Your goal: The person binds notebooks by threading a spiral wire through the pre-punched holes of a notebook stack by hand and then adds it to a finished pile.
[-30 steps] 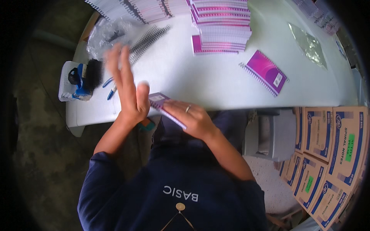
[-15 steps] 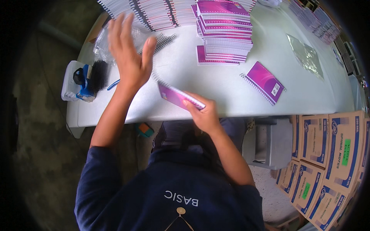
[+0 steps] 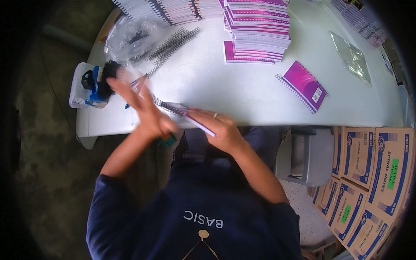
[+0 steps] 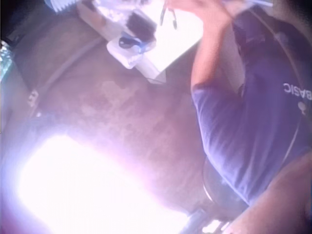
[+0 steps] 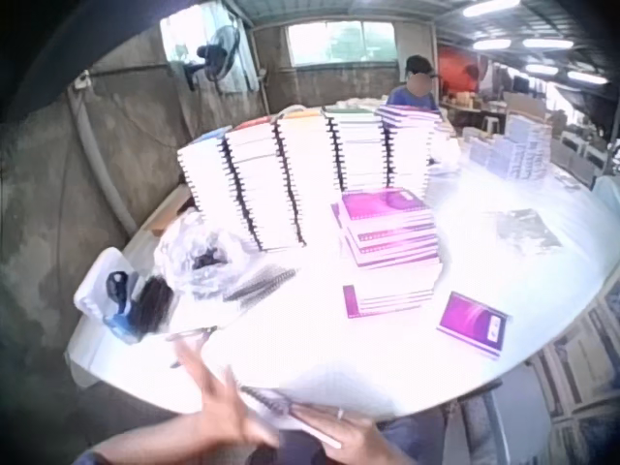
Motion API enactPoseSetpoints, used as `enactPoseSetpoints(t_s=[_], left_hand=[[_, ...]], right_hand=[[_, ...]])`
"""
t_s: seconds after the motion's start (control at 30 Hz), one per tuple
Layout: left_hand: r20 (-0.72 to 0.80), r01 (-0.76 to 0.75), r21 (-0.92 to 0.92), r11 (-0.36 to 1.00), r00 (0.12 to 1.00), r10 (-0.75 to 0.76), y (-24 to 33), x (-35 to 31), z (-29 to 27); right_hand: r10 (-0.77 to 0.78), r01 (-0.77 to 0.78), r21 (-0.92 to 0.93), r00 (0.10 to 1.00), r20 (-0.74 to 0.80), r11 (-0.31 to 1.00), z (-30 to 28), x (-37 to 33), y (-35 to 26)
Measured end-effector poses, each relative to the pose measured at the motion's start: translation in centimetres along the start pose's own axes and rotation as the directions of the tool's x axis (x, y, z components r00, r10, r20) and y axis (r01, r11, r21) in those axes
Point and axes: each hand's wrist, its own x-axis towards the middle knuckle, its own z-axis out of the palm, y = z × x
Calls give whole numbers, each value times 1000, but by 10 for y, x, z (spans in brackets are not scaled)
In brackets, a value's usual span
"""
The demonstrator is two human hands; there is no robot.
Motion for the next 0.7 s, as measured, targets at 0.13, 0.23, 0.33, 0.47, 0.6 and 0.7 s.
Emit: enactPoseSetpoints(t_s=[0.13, 0.23, 0.33, 0.47, 0.6, 0.7], left_hand=[[137, 150, -222, 963, 983, -121, 6, -13, 18], [123, -304, -302, 903, 927, 353, 28, -34, 7], [-68, 22, -178, 984, 997, -35, -8, -28, 42], [183, 30, -369, 929, 982, 41, 34, -18, 28], [19, -280, -48, 959, 959, 281, 18, 10, 17], [102, -96, -113, 989, 989, 108, 23, 18, 28]], right_hand=[[27, -27, -2, 999, -30, 1000, 4, -1, 5], [72, -74, -82, 997, -27, 994, -7, -3, 4], [-28, 30, -63, 999, 30, 998, 4, -2, 2], [68, -73, -110, 996, -50, 991, -1, -6, 7], [-6, 6, 8, 1000, -26, 1000, 0, -4, 8], [70, -67, -73, 997, 41, 995, 0, -5, 8]])
